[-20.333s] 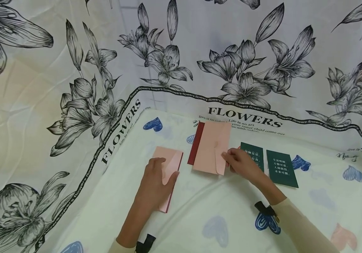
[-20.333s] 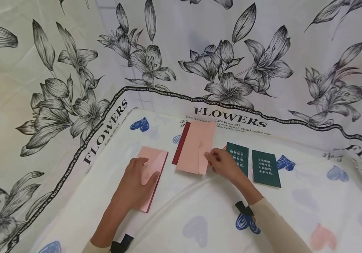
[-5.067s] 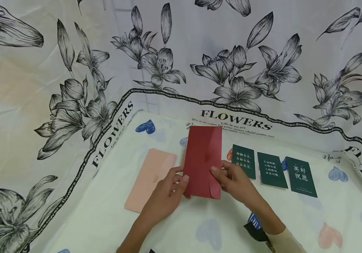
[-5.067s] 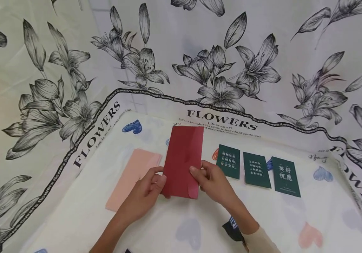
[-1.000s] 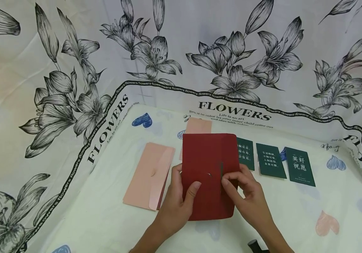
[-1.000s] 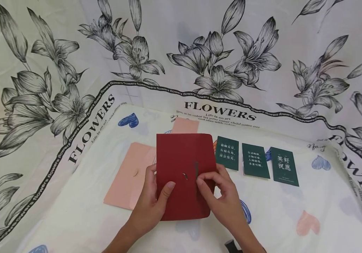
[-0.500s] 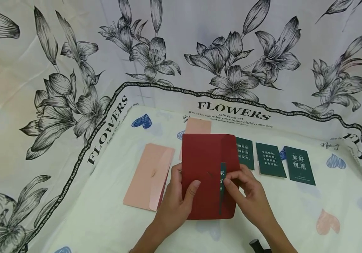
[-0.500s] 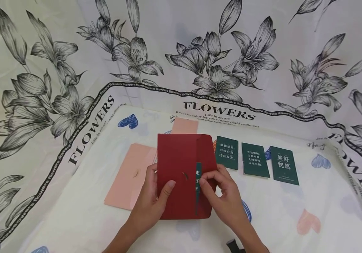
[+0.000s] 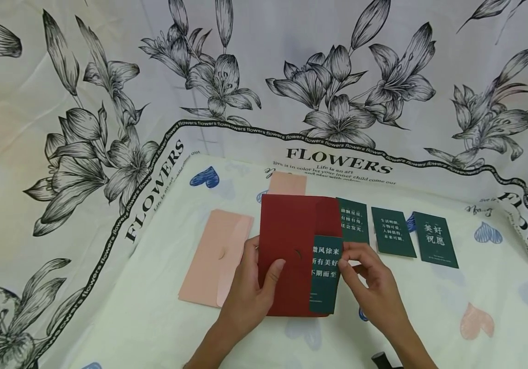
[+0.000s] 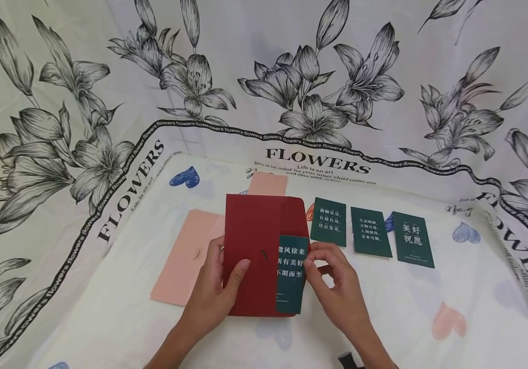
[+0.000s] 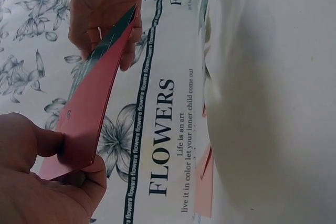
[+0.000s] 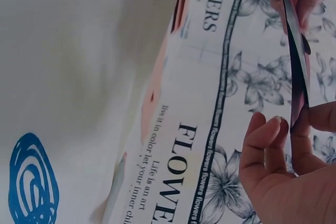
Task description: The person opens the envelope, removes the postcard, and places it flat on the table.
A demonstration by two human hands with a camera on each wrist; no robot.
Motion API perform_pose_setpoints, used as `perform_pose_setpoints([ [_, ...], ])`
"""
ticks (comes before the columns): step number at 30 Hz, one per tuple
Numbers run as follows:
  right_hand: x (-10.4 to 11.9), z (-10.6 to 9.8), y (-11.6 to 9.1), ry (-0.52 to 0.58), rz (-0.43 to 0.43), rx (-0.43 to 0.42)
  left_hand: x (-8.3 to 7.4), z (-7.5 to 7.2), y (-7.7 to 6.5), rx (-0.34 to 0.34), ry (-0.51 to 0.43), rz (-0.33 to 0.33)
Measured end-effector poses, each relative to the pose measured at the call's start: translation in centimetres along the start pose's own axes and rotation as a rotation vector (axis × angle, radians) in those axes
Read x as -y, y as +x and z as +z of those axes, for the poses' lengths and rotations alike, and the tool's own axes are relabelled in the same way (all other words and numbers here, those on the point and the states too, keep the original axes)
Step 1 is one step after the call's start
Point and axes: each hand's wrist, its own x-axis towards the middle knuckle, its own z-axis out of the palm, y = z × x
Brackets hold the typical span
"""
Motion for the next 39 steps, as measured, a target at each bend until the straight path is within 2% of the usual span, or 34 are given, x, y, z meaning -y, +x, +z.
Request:
perform_pose_setpoints([
  [5, -0.1, -0.3, -0.1, -0.036, -0.021, -0.005, 0.1, -0.1, 0.0, -0.001, 0.005, 0.003],
  [8, -0.1, -0.8, -0.1, -0.066, 0.006, -0.029, 0.1, -0.4, 0.0, -0.014, 0.016, 0.023],
  [14, -0.4, -1.9, -0.4, 0.001, 0.05, -0.047, 0.3, -1.0, 0.2, -0.041, 0.027, 0.046],
  [23, -0.8, -3.4, -0.9, -0.048, 0.07, -0.079, 0.5, -1.6, 0.3, -0.082, 0.049, 0.026],
  [30, -1.8, -5.0, -1.4, -0.033, 0.063, -0.126, 0.8, -2.0, 0.4, -0.111, 0.065, 0.016],
  [33, -2.3, -5.7, -1.7, -0.056, 0.088, -0.155, 0.8, -2.1, 0.4, -0.111, 0.05, 0.003],
  [39, -3.0, -6.9, -2.3, -0.154, 0.199, -0.203, 0.9, -2.3, 0.5, -0.124, 0.037, 0.013],
])
